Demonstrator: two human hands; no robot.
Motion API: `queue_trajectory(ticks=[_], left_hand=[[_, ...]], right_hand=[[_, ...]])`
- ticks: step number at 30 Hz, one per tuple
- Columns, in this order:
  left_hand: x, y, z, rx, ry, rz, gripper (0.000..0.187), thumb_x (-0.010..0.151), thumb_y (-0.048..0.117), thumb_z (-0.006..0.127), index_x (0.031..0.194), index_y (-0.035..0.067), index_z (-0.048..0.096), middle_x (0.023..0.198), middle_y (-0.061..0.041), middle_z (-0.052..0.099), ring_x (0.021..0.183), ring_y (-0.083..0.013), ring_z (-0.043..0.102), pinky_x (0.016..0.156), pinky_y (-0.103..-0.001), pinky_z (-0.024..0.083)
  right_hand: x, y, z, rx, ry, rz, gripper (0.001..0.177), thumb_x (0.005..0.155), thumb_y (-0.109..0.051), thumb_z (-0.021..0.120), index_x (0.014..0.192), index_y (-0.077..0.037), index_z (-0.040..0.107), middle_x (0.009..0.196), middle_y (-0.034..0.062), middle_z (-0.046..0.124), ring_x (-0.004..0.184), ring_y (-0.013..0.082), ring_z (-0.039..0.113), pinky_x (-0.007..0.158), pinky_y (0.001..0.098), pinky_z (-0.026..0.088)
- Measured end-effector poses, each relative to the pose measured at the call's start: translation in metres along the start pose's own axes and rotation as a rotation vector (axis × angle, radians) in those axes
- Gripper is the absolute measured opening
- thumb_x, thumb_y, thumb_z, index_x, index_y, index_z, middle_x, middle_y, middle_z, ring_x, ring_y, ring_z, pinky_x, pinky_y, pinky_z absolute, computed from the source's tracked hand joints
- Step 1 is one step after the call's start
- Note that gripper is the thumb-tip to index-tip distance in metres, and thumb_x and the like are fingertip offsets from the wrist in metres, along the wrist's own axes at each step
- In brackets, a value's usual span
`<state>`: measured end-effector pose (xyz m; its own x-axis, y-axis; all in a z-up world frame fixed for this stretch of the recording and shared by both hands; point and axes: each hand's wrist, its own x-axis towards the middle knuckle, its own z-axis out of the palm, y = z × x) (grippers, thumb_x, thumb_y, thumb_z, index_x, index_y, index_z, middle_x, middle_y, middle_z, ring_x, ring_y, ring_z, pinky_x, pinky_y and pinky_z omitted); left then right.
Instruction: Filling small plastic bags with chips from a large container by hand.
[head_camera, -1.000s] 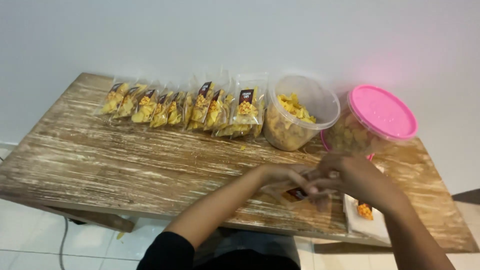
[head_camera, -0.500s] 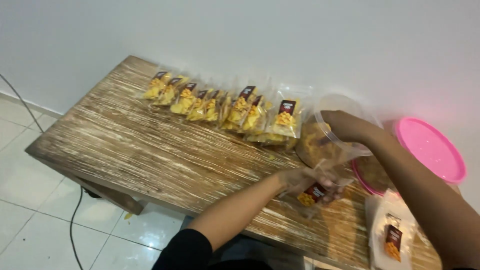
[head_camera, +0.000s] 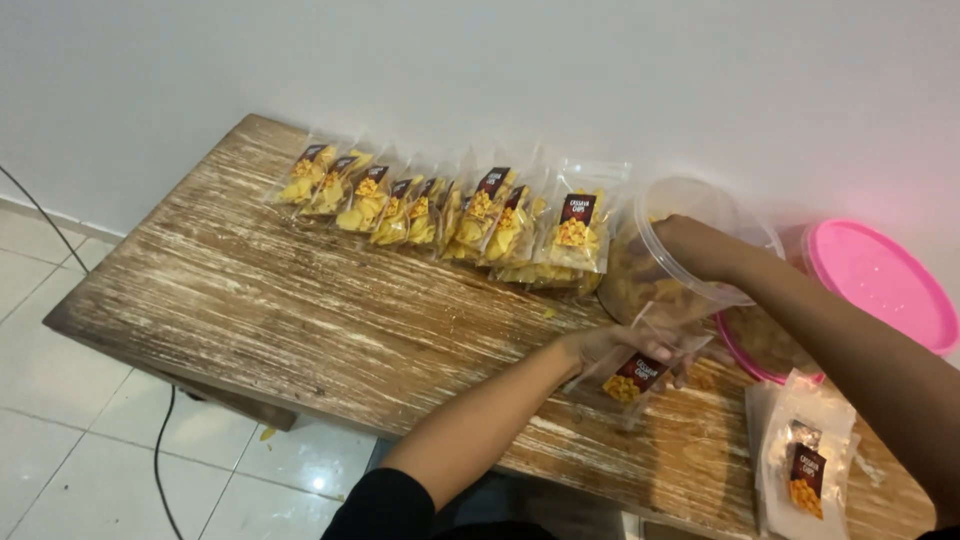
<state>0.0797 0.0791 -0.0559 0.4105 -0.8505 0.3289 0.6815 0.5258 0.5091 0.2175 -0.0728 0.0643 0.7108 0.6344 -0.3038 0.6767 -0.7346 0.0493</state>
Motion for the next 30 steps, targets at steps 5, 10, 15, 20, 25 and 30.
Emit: queue_trajectory(ticks=[5,10,15,20,25,30], left_hand=[[0.012,-0.003,-0.022,0.017,-0.079,0.04,0.043,0.088,0.007,0.073,0.127,-0.006,0.06,0.117,-0.021,0.066,0.101,-0.0273,0.067,0.076,-0.041,0.059],[0.013,0.009,-0.008,0.016,-0.293,0.058,0.033,0.092,0.012,0.071,0.118,-0.004,0.057,0.116,-0.029,0.066,0.096,-0.0233,0.07,0.076,-0.029,0.057],[0.016,0.016,-0.012,0.161,-0.326,-0.015,0.029,0.093,0.016,0.074,0.115,0.007,0.057,0.123,-0.022,0.067,0.11,-0.021,0.063,0.092,-0.031,0.049],[0.012,0.014,-0.011,0.429,-0.065,0.063,0.037,0.085,0.021,0.078,0.118,0.008,0.067,0.097,-0.006,0.071,0.087,-0.017,0.067,0.081,-0.033,0.054],[0.013,0.017,-0.006,0.466,-0.073,0.038,0.033,0.082,0.019,0.079,0.112,0.011,0.065,0.102,-0.001,0.066,0.089,-0.0149,0.063,0.087,-0.034,0.051],[0.013,0.014,-0.014,0.505,0.066,-0.01,0.05,0.074,0.023,0.085,0.12,0.015,0.066,0.112,-0.001,0.067,0.108,-0.02,0.06,0.1,-0.04,0.046]], right_hand=[[-0.001,0.039,0.025,0.065,0.036,0.221,0.042,0.072,-0.039,0.082,0.11,-0.023,0.073,0.092,0.0062,0.079,0.093,0.0308,0.077,0.086,0.0435,0.061],[-0.06,-0.022,-0.057,0.478,0.103,0.383,0.065,0.072,-0.013,0.085,0.134,-0.012,0.065,0.112,0.0208,0.078,0.102,0.0448,0.073,0.09,0.0498,0.058],[-0.101,-0.031,-0.082,0.651,0.209,0.456,0.032,0.079,-0.013,0.084,0.109,-0.008,0.073,0.103,0.0051,0.081,0.101,0.0155,0.074,0.096,0.0311,0.051],[-0.127,-0.058,-0.096,0.823,0.363,0.522,0.035,0.081,-0.002,0.08,0.114,-0.002,0.07,0.101,0.0129,0.076,0.094,0.0208,0.071,0.088,0.0323,0.056],[-0.134,-0.065,-0.088,0.888,0.449,0.586,0.043,0.079,-0.002,0.081,0.121,-0.005,0.069,0.1,0.0139,0.074,0.098,0.0208,0.069,0.085,0.0334,0.057],[-0.142,-0.066,-0.087,0.923,0.583,0.445,0.034,0.082,0.001,0.078,0.115,-0.001,0.068,0.102,0.0115,0.07,0.101,0.0173,0.069,0.091,0.0287,0.06]])
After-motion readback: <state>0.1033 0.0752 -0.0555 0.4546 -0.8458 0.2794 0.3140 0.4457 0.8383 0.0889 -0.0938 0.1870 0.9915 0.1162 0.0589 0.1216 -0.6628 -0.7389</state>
